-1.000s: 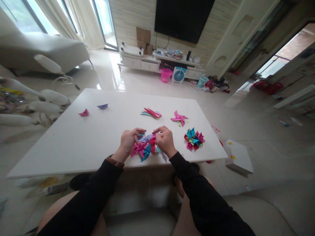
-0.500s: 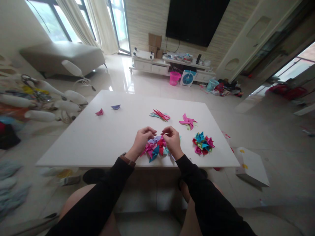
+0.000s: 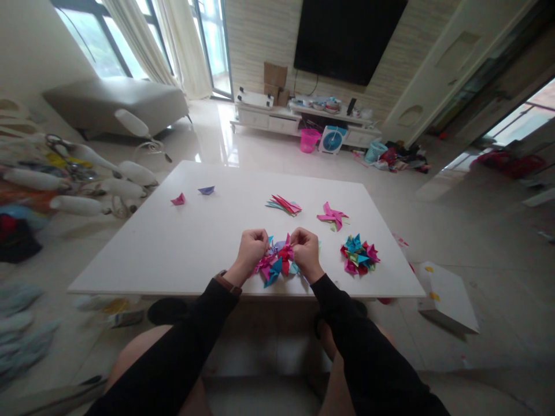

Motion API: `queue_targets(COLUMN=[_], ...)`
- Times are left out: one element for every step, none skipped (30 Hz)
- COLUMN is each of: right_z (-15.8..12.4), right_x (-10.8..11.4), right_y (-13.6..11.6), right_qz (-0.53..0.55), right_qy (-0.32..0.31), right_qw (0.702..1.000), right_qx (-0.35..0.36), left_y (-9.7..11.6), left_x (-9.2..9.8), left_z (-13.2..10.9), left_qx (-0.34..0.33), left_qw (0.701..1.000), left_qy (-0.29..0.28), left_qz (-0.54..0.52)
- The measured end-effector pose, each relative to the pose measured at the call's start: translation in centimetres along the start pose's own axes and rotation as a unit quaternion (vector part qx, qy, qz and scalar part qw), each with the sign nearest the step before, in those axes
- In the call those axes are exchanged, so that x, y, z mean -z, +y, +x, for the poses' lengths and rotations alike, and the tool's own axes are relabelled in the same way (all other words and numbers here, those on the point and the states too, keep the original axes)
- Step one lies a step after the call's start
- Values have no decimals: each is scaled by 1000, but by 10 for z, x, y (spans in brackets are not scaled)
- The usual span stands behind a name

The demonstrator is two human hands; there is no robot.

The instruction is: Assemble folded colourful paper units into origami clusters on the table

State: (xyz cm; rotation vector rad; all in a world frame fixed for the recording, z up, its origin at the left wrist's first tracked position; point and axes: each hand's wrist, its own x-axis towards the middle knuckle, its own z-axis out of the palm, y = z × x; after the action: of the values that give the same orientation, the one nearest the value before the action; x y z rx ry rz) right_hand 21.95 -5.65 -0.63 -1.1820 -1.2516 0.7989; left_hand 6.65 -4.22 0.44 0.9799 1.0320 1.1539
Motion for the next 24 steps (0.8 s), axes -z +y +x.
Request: queue_targets(right_z=[0,-1,-1,-2,-2,-3,-3,-3,-3,-3,-3,-2,-2,-2,-1,-1,-1,-1,-1,-1,-2,-2,-2,-2], right_x=[0,-1,-1,-2,-2,-3,-3,-4,-4,-4,-4,-4,-4,-4,-4,-4,-4,-4,-3,-3,-3,-2,-2,-2], right_y=[-2,-3,-4,-6,-7,-7,-7,-7,-6,-5,-4,-3,-2,-2,-1,-1,-1,-1,-1,-1,-1,-1,0,1], right_qz=[0,1,0,-3,-6,-8,-8,-7,-5,-2,1,7,14,22,30,36,40,43,43,42,37,29,20,10], right_qy=[0,-1,-5,-11,-17,-21,-24,-25,-25,-25,-25,-26,-26,-25,-23,-21,-20,-19,-18,-17,-16,-16,-15,-14], right_qw=[1000,1000,1000,1000,1000,1000,1000,1000,1000,1000,999,999,999,998,998,997,997,997,997,997,997,997,998,998], right_qx=[3,5,4,3,0,-3,-5,-6,-9,-13,-19,-27,-36,-45,-53,-59,-64,-67,-68,-67,-65,-64,-62,-62], left_y=[0,0,0,0,1,1,0,0,0,-1,-1,-1,-1,-1,-1,-1,-2,-2,-3,-4,-6,-7,-8,-9], left_x=[0,0,0,0,0,0,0,0,0,0,0,0,0,-1,-2,-2,-3,-4,-4,-5,-6,-7,-8,-8], left_z=[0,0,0,0,0,0,1,2,3,4,4,5,5,5,5,5,5,4,4,4,4,4,4,4], left_qx=[5,8,10,9,7,4,2,-2,-7,-13,-19,-23,-25,-24,-21,-16,-11,-6,-2,3,6,8,8,6], left_qw=[1000,1000,1000,1000,1000,1000,1000,1000,1000,1000,1000,1000,999,999,999,999,999,999,999,999,999,999,999,998], left_qy=[-3,-6,-10,-13,-15,-15,-13,-11,-9,-8,-9,-11,-13,-15,-18,-20,-22,-25,-28,-32,-36,-40,-45,-51], left_qz=[0,-1,-3,-6,-9,-10,-10,-10,-9,-9,-11,-15,-21,-27,-32,-35,-37,-38,-39,-39,-37,-33,-28,-21])
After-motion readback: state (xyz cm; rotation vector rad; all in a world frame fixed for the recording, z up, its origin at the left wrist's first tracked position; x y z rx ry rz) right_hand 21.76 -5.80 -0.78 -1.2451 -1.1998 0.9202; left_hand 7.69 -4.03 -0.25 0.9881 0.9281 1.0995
